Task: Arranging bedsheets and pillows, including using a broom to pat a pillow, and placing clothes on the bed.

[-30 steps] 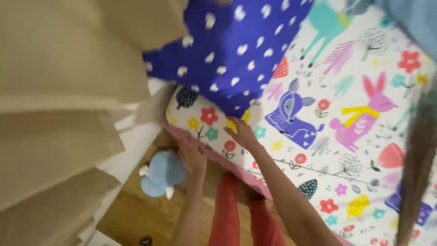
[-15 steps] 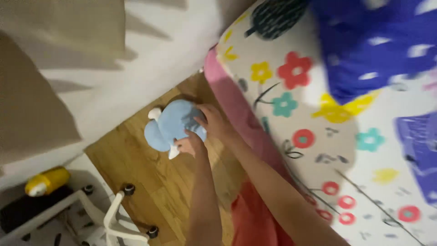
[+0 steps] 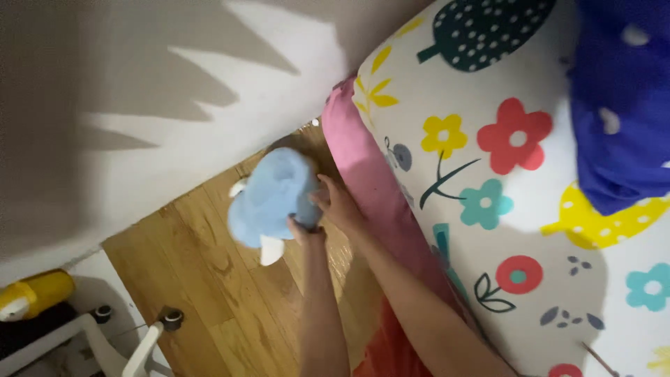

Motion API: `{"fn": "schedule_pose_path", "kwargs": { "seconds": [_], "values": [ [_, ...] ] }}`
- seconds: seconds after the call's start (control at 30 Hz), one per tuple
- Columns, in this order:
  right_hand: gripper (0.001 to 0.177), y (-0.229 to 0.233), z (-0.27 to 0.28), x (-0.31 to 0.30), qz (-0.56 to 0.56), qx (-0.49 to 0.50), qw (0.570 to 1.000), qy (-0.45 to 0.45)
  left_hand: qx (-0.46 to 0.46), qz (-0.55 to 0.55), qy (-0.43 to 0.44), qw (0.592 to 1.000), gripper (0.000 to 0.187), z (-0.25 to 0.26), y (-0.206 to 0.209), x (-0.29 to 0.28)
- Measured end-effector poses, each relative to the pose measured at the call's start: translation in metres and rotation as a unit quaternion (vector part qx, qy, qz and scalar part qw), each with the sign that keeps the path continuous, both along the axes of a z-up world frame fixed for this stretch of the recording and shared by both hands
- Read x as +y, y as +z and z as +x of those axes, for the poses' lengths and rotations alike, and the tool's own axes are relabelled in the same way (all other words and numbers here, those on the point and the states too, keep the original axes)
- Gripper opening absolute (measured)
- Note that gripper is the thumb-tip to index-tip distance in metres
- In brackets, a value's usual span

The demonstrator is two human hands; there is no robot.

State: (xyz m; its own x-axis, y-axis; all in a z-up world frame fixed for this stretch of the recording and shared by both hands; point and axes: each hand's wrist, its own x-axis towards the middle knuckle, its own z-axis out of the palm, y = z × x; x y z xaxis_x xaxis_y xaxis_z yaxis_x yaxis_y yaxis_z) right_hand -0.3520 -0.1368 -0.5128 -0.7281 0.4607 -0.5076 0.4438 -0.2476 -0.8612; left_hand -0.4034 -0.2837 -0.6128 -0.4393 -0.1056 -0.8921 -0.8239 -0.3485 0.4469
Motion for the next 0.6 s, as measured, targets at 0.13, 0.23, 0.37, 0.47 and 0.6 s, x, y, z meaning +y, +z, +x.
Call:
{"fn": "schedule_pose_path", "kwargs": {
  "seconds": [0.13, 0.23, 0.37, 0.47, 0.6],
  "values": [
    [0.089, 0.024, 0.0, 0.011, 0.142, 0.075, 0.98, -0.121, 0.064, 0.202, 0.004, 0.977, 0.076, 0.07, 0.106, 0.052],
    [0.099, 0.09, 0.035, 0.025, 0.165, 0.086, 0.975, -0.125, 0.074, 0.203, -0.013, 0.976, 0.075, 0.112, 0.161, 0.04],
    [0.106, 0.189, 0.096, 0.061, 0.138, 0.093, 0.976, -0.143, 0.055, 0.174, -0.043, 0.982, 0.058, 0.158, 0.258, 0.04],
    [0.101, 0.242, 0.148, 0.085, 0.072, 0.03, 0.984, -0.161, -0.015, 0.347, -0.084, 0.934, 0.052, 0.177, 0.285, 0.029],
    [0.094, 0.313, 0.209, 0.097, 0.151, -0.061, 0.967, -0.194, 0.043, 0.225, -0.263, 0.937, 0.052, 0.185, 0.273, 0.008]
  ]
}}
